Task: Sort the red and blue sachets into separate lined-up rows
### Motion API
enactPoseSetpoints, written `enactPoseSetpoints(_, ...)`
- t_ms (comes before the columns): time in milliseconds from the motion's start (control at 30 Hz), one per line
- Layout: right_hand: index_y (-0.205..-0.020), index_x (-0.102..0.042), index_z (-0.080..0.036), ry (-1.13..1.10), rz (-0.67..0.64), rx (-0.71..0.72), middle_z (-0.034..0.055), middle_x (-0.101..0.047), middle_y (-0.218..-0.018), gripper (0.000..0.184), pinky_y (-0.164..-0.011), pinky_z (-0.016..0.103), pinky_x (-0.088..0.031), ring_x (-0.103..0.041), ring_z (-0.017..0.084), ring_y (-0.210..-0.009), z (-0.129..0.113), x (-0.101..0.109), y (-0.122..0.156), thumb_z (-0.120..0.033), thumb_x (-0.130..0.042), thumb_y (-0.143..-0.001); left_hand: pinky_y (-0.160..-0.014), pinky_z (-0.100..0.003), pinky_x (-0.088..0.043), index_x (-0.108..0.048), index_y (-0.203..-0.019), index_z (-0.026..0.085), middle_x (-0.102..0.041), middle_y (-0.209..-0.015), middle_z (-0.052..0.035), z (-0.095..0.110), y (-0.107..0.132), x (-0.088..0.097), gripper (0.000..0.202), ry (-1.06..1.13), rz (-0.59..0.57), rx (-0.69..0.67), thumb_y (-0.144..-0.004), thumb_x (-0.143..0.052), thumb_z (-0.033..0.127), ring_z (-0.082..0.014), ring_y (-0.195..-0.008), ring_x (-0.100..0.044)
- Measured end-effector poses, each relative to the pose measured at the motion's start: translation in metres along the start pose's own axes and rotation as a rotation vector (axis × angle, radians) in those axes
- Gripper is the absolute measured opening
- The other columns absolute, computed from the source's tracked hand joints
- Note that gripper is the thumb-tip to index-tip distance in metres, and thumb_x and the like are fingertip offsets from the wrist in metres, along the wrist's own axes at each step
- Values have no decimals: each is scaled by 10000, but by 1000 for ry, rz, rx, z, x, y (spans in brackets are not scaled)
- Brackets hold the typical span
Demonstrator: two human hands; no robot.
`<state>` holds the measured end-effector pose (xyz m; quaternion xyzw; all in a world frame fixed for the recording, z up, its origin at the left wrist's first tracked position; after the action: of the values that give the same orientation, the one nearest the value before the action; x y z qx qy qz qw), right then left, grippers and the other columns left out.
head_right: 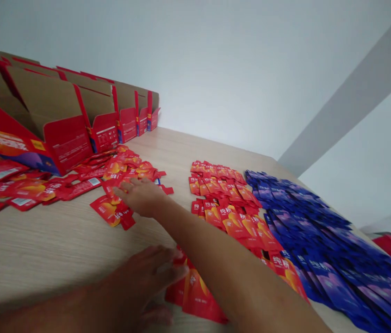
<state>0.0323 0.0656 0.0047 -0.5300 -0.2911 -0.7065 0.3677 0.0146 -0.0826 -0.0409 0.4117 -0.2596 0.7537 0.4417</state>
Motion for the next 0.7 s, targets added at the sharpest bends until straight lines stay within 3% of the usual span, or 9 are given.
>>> enactPoseSetpoints(100, -1404, -634, -89, 37, 20, 66, 202, -649, -1482, 387, -1070, 481, -489, -586, 311, -1332, -9, -9, -9, -172, -364, -1140, -1235, -549, -444, -514, -1579, 270, -596, -1602, -141, 3, 0, -4, 706, -80, -6, -54, -959, -804, 442, -373, -1461, -552)
enactPoseSetpoints(200, -1287, -690, -82, 60, 48, 100, 185, -737, -1309, 350, -1039, 468, -475, -615, 302, -1241, -10, -12, -6, -162, -384, -1137, -1214, -538, -454, -528, -1558, 243, -617, -1577, -143, 5, 1, -6, 669, -109, 22, -96, -967, -798, 406, -380, -1444, -560)
enactPoseSetpoints(300, -1238, -707, -88, 69, 77, 95, 163, -769, -1194, 350, -967, 441, -477, -643, 285, -1131, -9, -3, 4, -174, -381, -1141, -1208, -541, -461, -541, -1550, 239, -603, -1587, -147, 4, -1, -7, 671, -84, 19, -83, -959, -797, 427, -380, -1425, -571)
enactPoseSetpoints(367, -1236, -701, -92, 70, 106, 54, 156, -771, -1132, 376, -906, 417, -470, -644, 277, -1082, -5, 13, 16, -181, -346, -1149, -1215, -566, -458, -537, -1566, 251, -583, -1609, -150, 3, -2, -7, 677, -61, -9, -50, -962, -782, 434, -382, -1438, -559)
enactPoseSetpoints(433, -1225, -700, -115, 65, 179, -79, 146, -766, -1087, 403, -830, 384, -448, -640, 263, -1037, 5, 42, 37, -205, -313, -1156, -1228, -590, -450, -546, -1574, 262, -579, -1618, -147, 2, -3, -6, 676, -37, -38, -18, -962, -776, 436, -386, -1456, -547)
enactPoseSetpoints(533, -1098, -733, -167, 46, 273, -437, 100, -743, -927, 406, -693, 339, -375, -622, 213, -831, 28, 97, 87, -304, -353, -1142, -1239, -601, -451, -576, -1561, 291, -581, -1625, -135, -2, -2, -5, 662, -12, -22, 14, -940, -789, 387, -389, -1469, -547)
enactPoseSetpoints(633, -842, -731, -197, 56, 150, -733, 45, -601, -643, 321, -597, 338, -287, -482, 153, -565, 42, 135, 146, -319, -511, -1042, -1248, -598, -454, -596, -1545, 339, -573, -1641, -110, -6, 0, -5, 654, -2, 46, 20, -917, -778, 318, -383, -1473, -551)
enactPoseSetpoints(700, -682, -685, -215, 56, -15, -863, 41, -524, -549, 301, -551, 340, -255, -436, 143, -490, 43, 141, 179, -333, -629, -953, -1238, -611, -468, -622, -1523, 344, -583, -1632, -109, -6, 0, -6, 629, -13, 65, 22, -910, -762, 313, -393, -1456, -563)
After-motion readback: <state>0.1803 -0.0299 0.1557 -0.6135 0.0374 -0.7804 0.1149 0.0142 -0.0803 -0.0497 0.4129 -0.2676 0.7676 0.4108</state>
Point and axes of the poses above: each hand's wrist, its own y-axis away from the middle knuckle, its own x-axis out of the back of the hand, z = x × y, the point moved 5 cm from there along -y, towards the middle knuckle
